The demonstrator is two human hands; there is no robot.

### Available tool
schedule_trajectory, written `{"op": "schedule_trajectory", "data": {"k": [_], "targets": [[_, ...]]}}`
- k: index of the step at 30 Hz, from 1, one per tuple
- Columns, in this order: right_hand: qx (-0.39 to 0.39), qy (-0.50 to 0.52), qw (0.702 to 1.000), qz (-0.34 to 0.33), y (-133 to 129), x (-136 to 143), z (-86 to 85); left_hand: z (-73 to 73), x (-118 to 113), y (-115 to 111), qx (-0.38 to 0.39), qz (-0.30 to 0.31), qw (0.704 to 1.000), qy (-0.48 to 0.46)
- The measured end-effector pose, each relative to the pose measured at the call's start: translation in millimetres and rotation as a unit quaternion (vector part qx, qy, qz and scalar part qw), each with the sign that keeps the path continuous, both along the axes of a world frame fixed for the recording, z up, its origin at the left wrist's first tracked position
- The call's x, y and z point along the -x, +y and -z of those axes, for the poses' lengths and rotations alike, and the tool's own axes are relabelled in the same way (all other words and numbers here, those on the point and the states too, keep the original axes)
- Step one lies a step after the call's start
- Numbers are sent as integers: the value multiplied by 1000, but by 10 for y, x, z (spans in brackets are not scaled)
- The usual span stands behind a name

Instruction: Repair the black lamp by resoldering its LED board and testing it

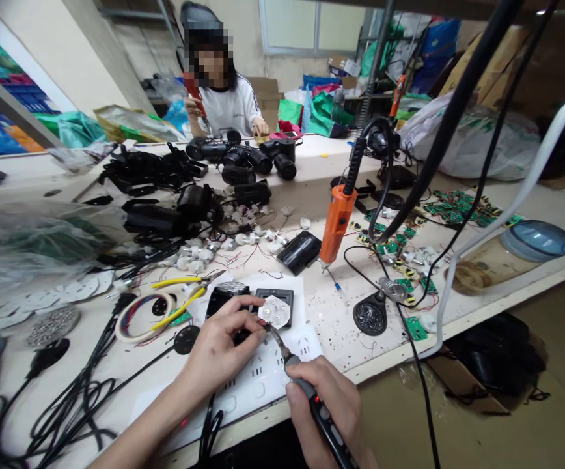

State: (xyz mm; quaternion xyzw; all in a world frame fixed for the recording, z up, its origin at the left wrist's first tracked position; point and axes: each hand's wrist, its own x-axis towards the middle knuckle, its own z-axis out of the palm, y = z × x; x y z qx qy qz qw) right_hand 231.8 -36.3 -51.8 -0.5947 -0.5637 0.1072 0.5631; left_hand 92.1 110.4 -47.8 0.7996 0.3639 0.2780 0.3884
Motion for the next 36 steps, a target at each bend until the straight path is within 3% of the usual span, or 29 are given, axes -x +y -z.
{"op": "schedule_trajectory", "data": {"k": [14,23,36], "targets": [[-8,-16,999,-49,58,-67,53,-4,2,-3,-4,10,1000,-7],[2,-7,999,-53,23,-84,-40,-15,11,-1,-9,20,1000,1],[-9,-6,1000,-27,36,-37,11,-6,8,-2,-4,18,1000,0]]}}
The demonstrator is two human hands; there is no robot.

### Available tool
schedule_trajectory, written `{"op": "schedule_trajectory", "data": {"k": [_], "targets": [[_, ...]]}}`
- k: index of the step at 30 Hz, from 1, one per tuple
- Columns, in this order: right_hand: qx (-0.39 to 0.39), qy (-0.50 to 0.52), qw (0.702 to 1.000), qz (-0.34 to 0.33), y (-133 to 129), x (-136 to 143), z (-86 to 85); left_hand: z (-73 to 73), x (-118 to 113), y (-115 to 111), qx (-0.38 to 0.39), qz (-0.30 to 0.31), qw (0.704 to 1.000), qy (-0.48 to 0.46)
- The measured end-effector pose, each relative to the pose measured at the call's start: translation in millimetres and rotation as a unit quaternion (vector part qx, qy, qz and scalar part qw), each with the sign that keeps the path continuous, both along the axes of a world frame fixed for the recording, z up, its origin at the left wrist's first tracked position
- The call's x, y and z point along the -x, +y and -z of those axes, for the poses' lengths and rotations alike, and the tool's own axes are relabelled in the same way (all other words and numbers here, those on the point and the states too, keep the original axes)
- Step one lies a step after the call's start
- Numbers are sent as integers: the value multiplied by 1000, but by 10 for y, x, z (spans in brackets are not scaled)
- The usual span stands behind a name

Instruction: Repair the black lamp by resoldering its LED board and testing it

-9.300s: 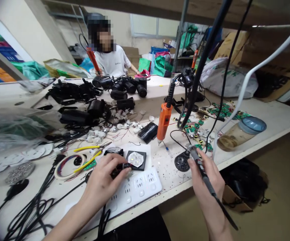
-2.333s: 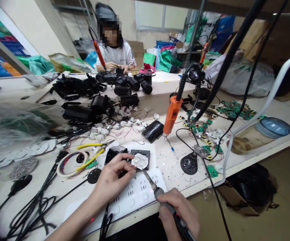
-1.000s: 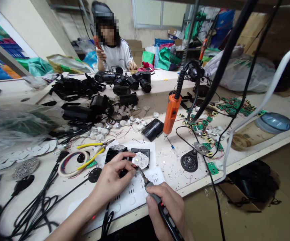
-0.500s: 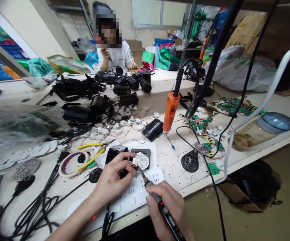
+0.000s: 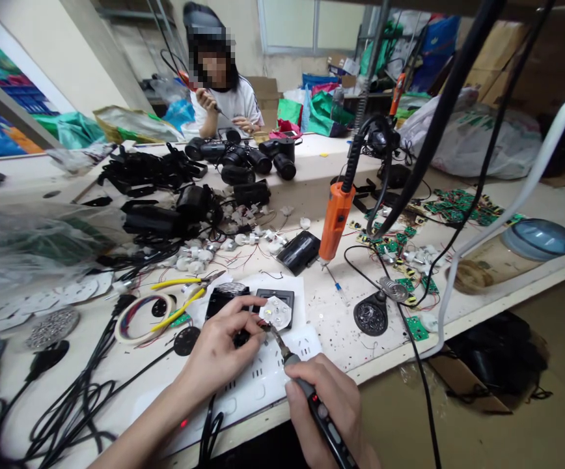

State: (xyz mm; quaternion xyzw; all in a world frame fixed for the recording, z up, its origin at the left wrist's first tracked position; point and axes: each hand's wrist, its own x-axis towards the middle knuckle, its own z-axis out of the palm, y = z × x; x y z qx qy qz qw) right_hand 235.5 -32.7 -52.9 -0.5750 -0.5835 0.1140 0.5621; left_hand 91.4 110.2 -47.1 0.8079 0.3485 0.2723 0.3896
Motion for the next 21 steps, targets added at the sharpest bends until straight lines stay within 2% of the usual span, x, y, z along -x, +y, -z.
{"op": "schedule_trajectory", "data": {"k": [7,10,16,21], "targets": [[15,-31,997,-64,-22,-73,-43,-10,-1,7,9,5,1000,-1],[19,-14,998,-57,-15,-52,-46,-16,0,5,12,6,1000,1],[-5,11,1000,-3,6,36,-9,-18,5,-4,11,5,1000,-2],[14,-4,999,-31,-5,-22,-28,-24,1,6,6,8,1000,2]]}}
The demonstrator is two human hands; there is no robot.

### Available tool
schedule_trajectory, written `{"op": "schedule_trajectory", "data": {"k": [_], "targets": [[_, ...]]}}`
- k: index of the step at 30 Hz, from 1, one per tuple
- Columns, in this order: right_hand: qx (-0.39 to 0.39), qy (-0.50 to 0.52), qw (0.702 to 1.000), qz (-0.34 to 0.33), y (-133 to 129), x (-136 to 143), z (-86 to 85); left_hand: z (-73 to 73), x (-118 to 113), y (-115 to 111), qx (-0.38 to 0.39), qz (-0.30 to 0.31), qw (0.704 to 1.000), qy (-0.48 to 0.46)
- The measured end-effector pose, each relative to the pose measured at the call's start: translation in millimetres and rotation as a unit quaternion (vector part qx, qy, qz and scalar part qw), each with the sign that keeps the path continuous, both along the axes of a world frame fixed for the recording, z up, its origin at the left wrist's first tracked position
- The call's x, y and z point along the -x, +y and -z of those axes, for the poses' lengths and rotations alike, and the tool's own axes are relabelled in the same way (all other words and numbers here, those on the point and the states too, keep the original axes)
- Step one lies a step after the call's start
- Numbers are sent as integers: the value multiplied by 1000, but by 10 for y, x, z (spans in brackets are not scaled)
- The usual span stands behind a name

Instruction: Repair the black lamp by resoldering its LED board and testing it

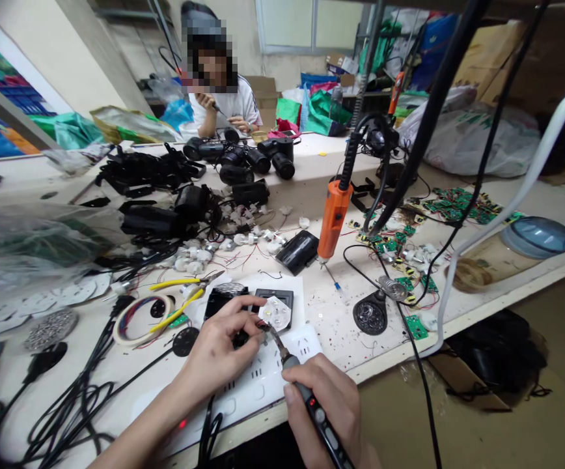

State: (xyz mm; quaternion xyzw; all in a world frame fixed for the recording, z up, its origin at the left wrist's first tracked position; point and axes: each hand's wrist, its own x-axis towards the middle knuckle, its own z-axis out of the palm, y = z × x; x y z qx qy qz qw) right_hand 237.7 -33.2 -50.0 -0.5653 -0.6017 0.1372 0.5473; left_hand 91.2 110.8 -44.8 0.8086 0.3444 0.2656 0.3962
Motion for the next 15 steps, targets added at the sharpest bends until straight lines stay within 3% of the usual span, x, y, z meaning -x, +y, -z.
{"op": "schedule_trajectory", "data": {"k": [4,9,15], "targets": [[-5,-19,999,-38,7,-56,-18,-11,-7,-2,-5,2,1000,-1],[-5,-20,999,-35,11,-73,-2,-11,-7,-9,-5,6,1000,-5],[-15,14,1000,19,-80,-8,-24,-14,8,-1,6,6,1000,3]]}}
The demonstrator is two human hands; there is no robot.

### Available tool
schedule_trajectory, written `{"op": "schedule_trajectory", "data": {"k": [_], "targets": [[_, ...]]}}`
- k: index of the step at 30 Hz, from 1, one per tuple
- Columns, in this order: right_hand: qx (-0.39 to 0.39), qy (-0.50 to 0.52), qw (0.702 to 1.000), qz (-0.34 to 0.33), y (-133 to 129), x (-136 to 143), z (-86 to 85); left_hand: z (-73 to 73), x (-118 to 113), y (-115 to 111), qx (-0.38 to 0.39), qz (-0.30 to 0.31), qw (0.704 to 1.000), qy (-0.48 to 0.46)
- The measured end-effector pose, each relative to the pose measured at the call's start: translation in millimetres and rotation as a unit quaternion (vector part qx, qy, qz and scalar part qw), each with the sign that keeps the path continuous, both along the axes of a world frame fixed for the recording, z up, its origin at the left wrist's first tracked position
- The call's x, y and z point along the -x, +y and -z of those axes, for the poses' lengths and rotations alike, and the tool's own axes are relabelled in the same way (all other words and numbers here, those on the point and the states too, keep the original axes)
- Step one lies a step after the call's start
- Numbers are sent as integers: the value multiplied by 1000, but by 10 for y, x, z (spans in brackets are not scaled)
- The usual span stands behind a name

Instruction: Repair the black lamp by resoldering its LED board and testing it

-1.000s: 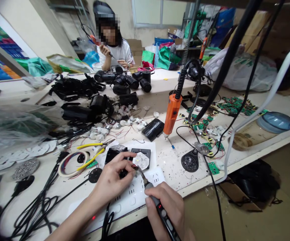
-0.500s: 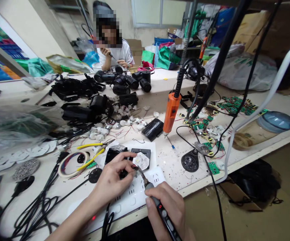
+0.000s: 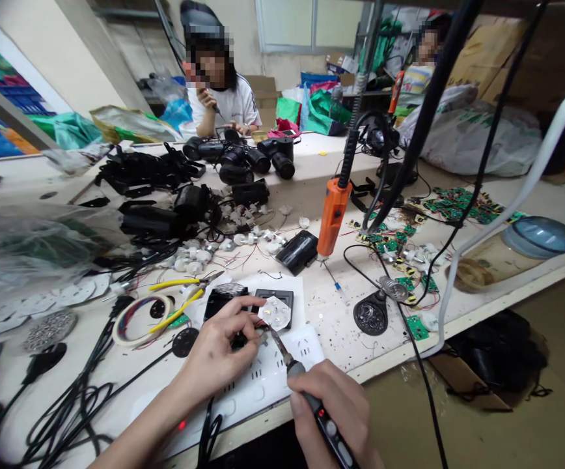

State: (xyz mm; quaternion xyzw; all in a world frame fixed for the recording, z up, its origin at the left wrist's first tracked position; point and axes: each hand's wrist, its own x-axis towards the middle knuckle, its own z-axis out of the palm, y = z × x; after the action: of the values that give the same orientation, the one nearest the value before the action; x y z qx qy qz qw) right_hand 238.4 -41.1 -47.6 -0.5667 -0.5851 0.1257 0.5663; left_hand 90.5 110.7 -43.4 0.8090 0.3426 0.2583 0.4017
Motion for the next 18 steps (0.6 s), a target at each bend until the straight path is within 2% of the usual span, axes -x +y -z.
{"op": "schedule_trajectory", "data": {"k": [5,11,18], "targets": [[-23,22,998,59,-54,9,-19,-41,24,-21,-19,11,1000,9],[-29,-51,998,20,-11,-126,28,-65,86,-89,-55,36,998,20],[-47,-51,997,42,87,4,141,-59,222,-112,-105,10,993,45]]}}
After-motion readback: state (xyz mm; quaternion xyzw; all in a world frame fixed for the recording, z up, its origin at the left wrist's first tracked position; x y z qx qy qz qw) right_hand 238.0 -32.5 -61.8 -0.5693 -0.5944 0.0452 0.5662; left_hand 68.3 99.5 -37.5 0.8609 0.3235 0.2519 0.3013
